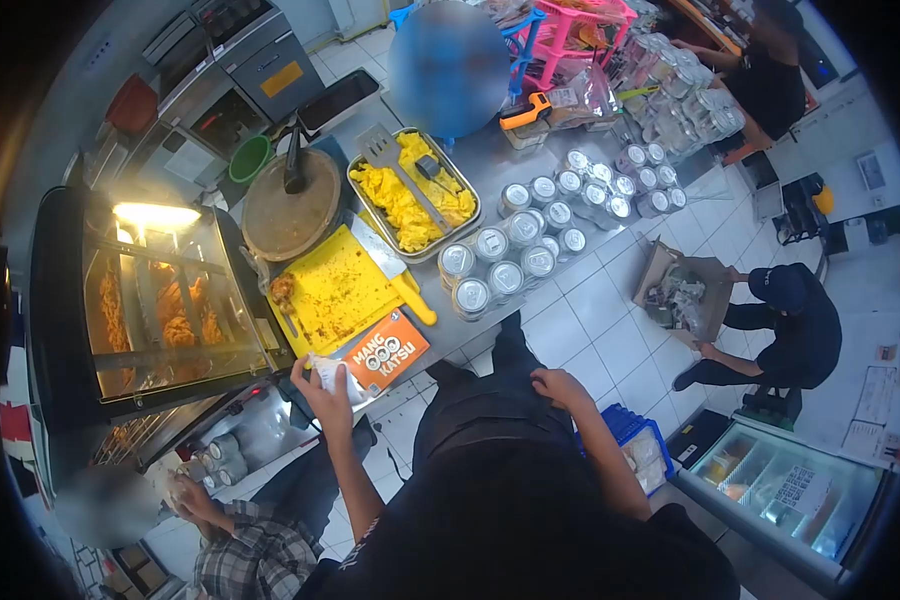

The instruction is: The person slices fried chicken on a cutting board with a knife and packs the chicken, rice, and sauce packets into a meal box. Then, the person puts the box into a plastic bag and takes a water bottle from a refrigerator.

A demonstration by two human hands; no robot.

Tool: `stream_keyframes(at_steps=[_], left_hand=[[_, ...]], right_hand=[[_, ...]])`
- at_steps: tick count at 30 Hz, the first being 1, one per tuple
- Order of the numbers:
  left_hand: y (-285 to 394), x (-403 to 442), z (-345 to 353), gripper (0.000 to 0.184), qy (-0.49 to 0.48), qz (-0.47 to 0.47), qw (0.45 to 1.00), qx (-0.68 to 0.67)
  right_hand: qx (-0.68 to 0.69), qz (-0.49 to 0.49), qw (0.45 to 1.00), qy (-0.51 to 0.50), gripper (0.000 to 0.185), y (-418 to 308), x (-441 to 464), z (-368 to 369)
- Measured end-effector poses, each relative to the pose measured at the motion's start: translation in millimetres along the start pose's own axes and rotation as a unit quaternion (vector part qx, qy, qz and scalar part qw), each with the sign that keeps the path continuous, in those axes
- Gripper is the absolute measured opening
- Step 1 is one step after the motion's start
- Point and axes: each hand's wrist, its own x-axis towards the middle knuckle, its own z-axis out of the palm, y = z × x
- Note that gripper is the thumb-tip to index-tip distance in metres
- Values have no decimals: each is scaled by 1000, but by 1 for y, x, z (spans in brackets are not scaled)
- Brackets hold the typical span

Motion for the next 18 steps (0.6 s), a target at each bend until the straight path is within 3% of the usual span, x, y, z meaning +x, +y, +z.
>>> stream_keyframes(at_steps=[2,4,5,7,10,13,17,18], left_hand=[[5,-13,14,43,-107,-77,991,-33],[-55,-14,22,37,-221,13,974,42],[-30,-18,36,42,-231,33,969,82],[-79,-22,54,51,-190,129,958,171],[-77,-19,52,52,-162,107,951,243],[-81,-19,56,54,-127,104,886,434],[-94,-7,56,69,-105,28,869,483],[-100,-6,52,83,-68,7,910,410]], right_hand=[[14,-15,1000,-1,30,1,-1,1],[58,-18,998,6,29,8,7,-3],[82,-23,996,5,28,11,13,-1],[47,-49,998,17,29,32,21,1],[64,-27,997,22,30,47,19,-13],[97,1,994,43,30,62,16,-22],[27,24,999,19,34,111,12,-15],[17,39,999,12,34,114,10,-18]])
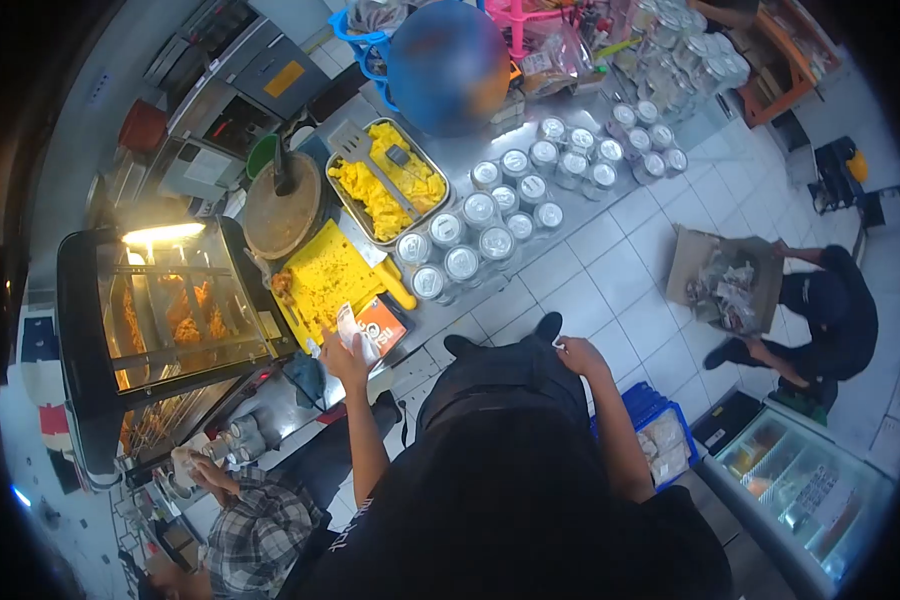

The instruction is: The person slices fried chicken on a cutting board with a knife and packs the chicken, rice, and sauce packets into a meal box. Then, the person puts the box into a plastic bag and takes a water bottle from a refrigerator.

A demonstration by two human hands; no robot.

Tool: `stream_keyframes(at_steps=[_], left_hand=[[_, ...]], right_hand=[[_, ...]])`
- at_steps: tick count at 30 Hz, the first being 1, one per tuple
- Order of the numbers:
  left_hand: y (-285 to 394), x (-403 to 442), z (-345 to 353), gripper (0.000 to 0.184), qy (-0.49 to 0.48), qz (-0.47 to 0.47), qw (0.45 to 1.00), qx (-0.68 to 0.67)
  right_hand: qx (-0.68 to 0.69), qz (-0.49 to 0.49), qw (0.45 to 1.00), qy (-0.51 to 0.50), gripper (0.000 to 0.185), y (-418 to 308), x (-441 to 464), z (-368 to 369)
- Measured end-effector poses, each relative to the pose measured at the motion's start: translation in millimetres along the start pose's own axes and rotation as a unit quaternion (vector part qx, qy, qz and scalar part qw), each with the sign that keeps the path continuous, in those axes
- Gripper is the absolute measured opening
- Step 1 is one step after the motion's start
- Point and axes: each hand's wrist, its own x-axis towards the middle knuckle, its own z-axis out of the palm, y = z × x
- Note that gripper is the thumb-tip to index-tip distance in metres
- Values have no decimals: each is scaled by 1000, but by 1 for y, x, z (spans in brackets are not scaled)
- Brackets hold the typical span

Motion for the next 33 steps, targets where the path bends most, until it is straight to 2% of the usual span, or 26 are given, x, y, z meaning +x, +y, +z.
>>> stream_keyframes(at_steps=[3,4,5,6,7,8,9,10,11,12,14,15,16,17,19,22,24,25,26,27,28,31,33], left_hand=[[-7,-6,14,93,123,9,987,-101],[-9,-10,17,90,60,-98,989,-93],[-54,2,41,78,-13,-50,971,-235],[-42,-6,47,63,80,-7,977,-196],[-18,-12,35,60,48,-11,945,-324],[-24,-13,32,68,29,-9,974,-225],[-26,-15,39,74,60,-50,980,-184],[-11,-21,35,74,86,-98,981,-143],[4,-26,27,79,70,-142,956,-247],[6,-26,25,81,75,-121,962,-232],[-5,-28,26,83,82,-87,971,-205],[-6,-29,29,83,81,-77,975,-193],[3,-32,20,85,72,-122,955,-260],[-4,-31,25,84,109,-101,958,-244],[-9,-38,17,78,46,-160,942,-291],[-2,-41,5,71,55,-184,913,-360],[-3,-39,-8,67,92,-154,915,-361],[-2,-36,-16,67,117,-124,915,-366],[-9,-30,-31,68,131,-71,942,-300],[35,-30,-73,72,103,-94,929,-343],[53,-28,-97,72,69,-78,928,-358],[136,-26,-147,73,0,-60,914,-401],[213,-28,-150,76,-25,-16,914,-404]], right_hand=[[64,-29,998,-7,33,-24,5,-13],[91,-155,983,26,30,-39,20,-6],[162,-181,969,35,28,-61,43,16],[192,-194,961,-36,30,-130,36,-12],[350,-235,898,-125,38,-170,51,5],[257,-291,917,-94,43,-210,59,9],[198,-352,914,-37,54,-243,68,18],[202,-348,915,36,59,-270,83,42],[204,-344,910,108,65,-287,98,67],[107,-337,928,119,66,-297,107,82],[54,-298,941,153,64,-315,113,101],[60,-293,941,161,58,-310,136,129],[90,-278,945,150,56,-312,134,124],[120,-262,948,136,53,-311,126,118],[152,-244,949,131,47,-316,117,107],[187,-240,947,106,41,-322,112,101],[217,-266,932,119,37,-326,112,104],[224,-279,928,104,36,-328,104,97],[234,-291,923,93,36,-337,88,79],[245,-303,917,83,35,-347,70,56],[258,-336,901,87,39,-353,53,27],[262,-363,879,163,44,-351,0,-66],[231,-342,873,262,45,-332,-25,-126]])
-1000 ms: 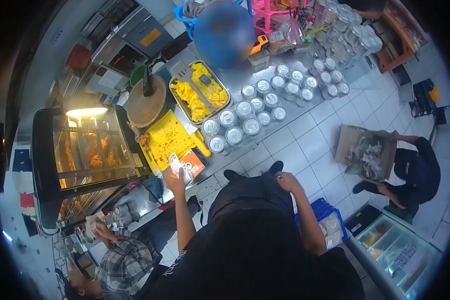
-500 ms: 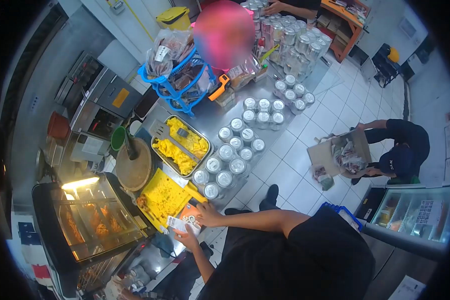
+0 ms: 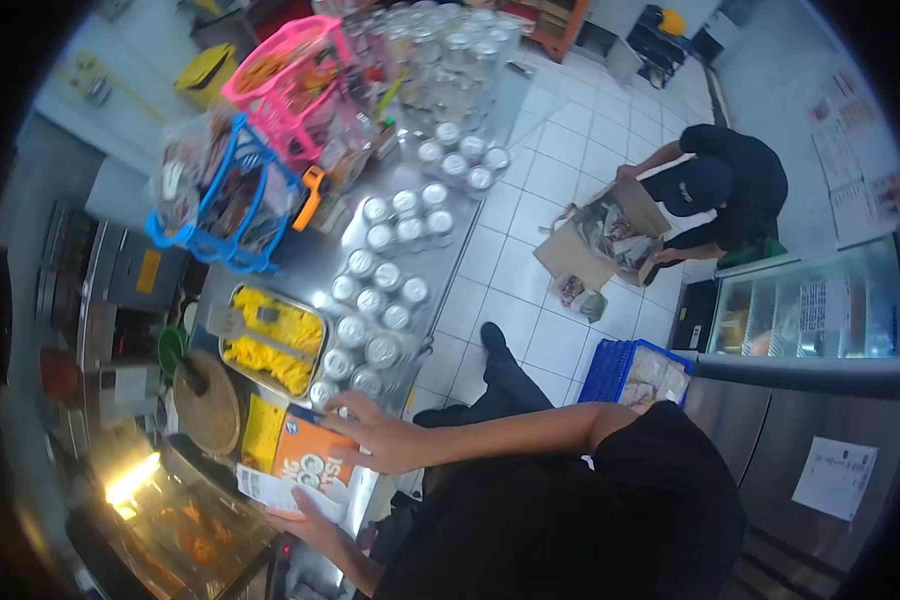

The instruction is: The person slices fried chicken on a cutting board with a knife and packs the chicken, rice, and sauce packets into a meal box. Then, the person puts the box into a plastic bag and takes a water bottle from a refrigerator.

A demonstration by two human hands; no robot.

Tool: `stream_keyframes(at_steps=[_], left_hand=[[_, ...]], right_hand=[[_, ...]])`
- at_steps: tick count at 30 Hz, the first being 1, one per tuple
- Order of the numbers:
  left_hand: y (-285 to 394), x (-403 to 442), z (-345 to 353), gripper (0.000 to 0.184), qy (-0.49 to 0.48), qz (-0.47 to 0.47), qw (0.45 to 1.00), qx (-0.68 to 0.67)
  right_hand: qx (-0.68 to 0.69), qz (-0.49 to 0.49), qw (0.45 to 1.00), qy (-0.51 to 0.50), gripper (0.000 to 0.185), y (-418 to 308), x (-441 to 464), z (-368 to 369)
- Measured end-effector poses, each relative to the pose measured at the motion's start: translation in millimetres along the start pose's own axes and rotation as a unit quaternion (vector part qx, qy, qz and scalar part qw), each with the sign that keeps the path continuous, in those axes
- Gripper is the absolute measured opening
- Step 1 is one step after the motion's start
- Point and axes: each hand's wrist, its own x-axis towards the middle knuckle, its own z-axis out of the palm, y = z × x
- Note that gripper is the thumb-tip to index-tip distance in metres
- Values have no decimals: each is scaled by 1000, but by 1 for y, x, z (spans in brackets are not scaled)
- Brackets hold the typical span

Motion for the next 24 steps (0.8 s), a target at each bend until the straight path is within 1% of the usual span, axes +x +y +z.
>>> stream_keyframes(at_steps=[1,2,3,4,5,6,8,9,10,11,12,14,16,17,18,20,22,23,24], left_hand=[[24,0,32,78,-12,19,1000,-3],[45,0,62,80,-53,60,993,83],[56,1,95,82,-70,73,989,106],[66,4,125,87,-109,95,968,205],[89,-2,169,92,-170,113,968,144],[80,5,205,91,-197,146,950,193],[75,15,287,83,-256,107,955,106],[59,24,329,82,-269,93,955,77],[65,29,363,77,-303,64,945,107],[29,52,400,73,-313,123,938,84],[29,60,427,68,-334,79,938,53],[25,80,455,61,-332,125,926,133],[21,93,471,55,-333,108,928,129],[1,107,476,55,-343,96,925,130],[-11,119,477,60,-341,126,897,252],[-17,123,482,70,-322,130,914,210],[-15,116,481,79,-239,234,911,242],[-10,112,483,85,-229,213,926,209],[-7,110,482,84,-216,227,919,242]], right_hand=[[-31,-14,999,37,46,2,4,-31],[22,34,998,57,45,10,5,-61],[78,78,991,72,45,20,4,-91],[135,117,981,80,44,30,4,-120],[134,123,977,115,43,52,1,-145],[136,131,971,150,41,76,0,-169],[115,169,962,184,38,106,1,-225],[90,171,959,206,38,128,2,-244],[66,176,954,232,39,155,2,-255],[43,182,947,260,40,181,6,-263],[43,177,946,268,41,203,14,-269],[41,178,941,285,42,235,27,-271],[-62,198,948,243,44,252,40,-274],[-116,202,947,219,45,258,44,-277],[-127,197,947,219,46,265,46,-280],[-147,185,947,217,49,274,51,-276],[-131,157,951,232,49,269,51,-282],[-122,153,952,235,50,262,46,-289],[-121,134,954,239,48,257,41,-297]])
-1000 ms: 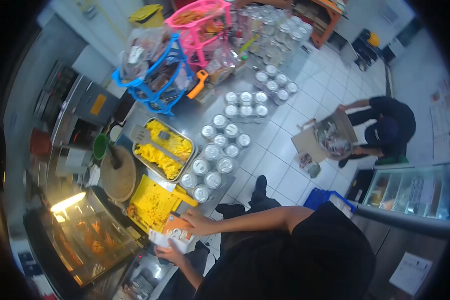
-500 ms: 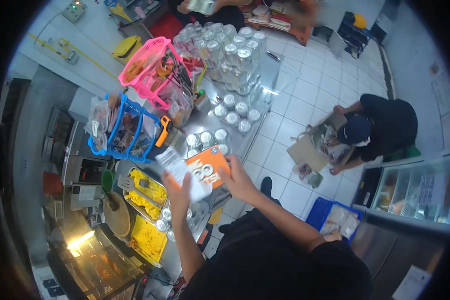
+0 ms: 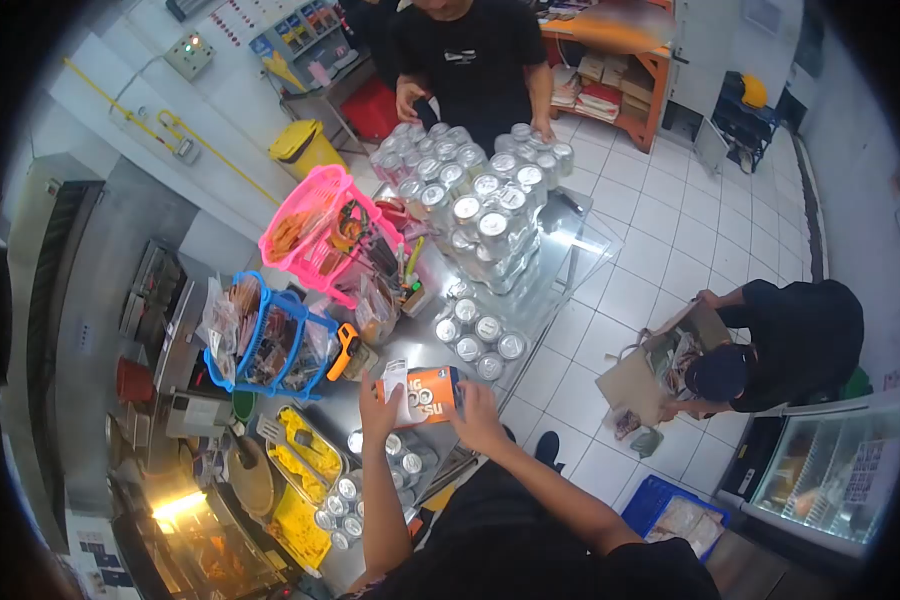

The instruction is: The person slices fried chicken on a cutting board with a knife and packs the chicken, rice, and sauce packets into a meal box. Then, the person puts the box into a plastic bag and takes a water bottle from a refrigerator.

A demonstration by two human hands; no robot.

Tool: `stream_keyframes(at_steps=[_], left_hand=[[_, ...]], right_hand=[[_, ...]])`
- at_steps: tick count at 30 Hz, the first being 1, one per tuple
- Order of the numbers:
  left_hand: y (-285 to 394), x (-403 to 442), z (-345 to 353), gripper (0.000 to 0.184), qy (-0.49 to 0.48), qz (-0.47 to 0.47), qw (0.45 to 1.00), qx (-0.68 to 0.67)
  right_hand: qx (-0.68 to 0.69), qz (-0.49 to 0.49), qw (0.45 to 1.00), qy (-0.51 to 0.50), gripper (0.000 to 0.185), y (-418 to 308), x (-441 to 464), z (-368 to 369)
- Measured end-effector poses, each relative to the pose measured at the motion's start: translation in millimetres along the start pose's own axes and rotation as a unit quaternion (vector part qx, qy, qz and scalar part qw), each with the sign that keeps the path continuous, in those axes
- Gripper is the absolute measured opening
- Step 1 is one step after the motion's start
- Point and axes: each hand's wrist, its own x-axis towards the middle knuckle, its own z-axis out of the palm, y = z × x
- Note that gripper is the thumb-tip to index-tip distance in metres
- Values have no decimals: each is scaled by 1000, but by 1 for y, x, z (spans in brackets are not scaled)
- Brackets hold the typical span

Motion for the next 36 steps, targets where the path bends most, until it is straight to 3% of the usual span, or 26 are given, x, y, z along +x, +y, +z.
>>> stream_keyframes(at_steps=[2,4,6,8,11,13,15,17,19,21,24,26,28,30,31,34,35,36], left_hand=[[3,-3,-5,83,7,1,997,77],[18,-9,-12,75,12,8,996,82],[18,-5,-11,69,31,45,996,75],[48,-6,-24,60,42,9,997,58],[73,-16,-31,52,81,35,996,23],[104,-24,-57,47,90,80,991,-51],[116,-50,-72,38,-8,64,972,-225],[105,-83,-79,29,-181,60,924,-331],[83,-117,-69,23,-221,46,901,-371],[66,-152,-57,25,-172,-40,918,-355],[36,-203,-10,46,-78,-81,956,-270],[36,-210,21,48,-48,-77,969,-231],[56,-208,51,47,-22,-99,968,-230],[90,-193,84,42,4,-137,953,-272],[89,-190,102,42,-8,-157,939,-306],[121,-157,133,40,-100,-364,908,-180],[105,-163,150,37,-116,-317,927,-164],[108,-164,154,37,-162,-327,922,-128]], right_hand=[[11,-29,1000,5,46,-5,-8,-26],[98,34,989,-106,35,-18,-18,-68],[100,143,939,-298,27,-17,-21,-109],[180,229,880,-374,34,16,-41,-126],[81,198,850,-481,42,41,-55,-152],[53,253,844,-470,46,66,-63,-160],[21,280,845,-455,47,84,-51,-161],[-14,269,835,-480,46,94,-24,-163],[-18,257,818,-514,46,110,10,-166],[12,244,793,-558,46,140,46,-178],[-11,219,815,-536,40,195,104,-213],[-36,355,798,-485,31,187,156,-248],[35,308,842,-442,27,222,200,-289],[-34,254,883,-392,28,267,244,-323],[-63,227,904,-358,26,294,265,-338],[-168,162,943,-238,27,350,317,-369],[-172,161,961,-144,29,351,329,-368],[-181,158,969,-51,33,347,335,-369]])
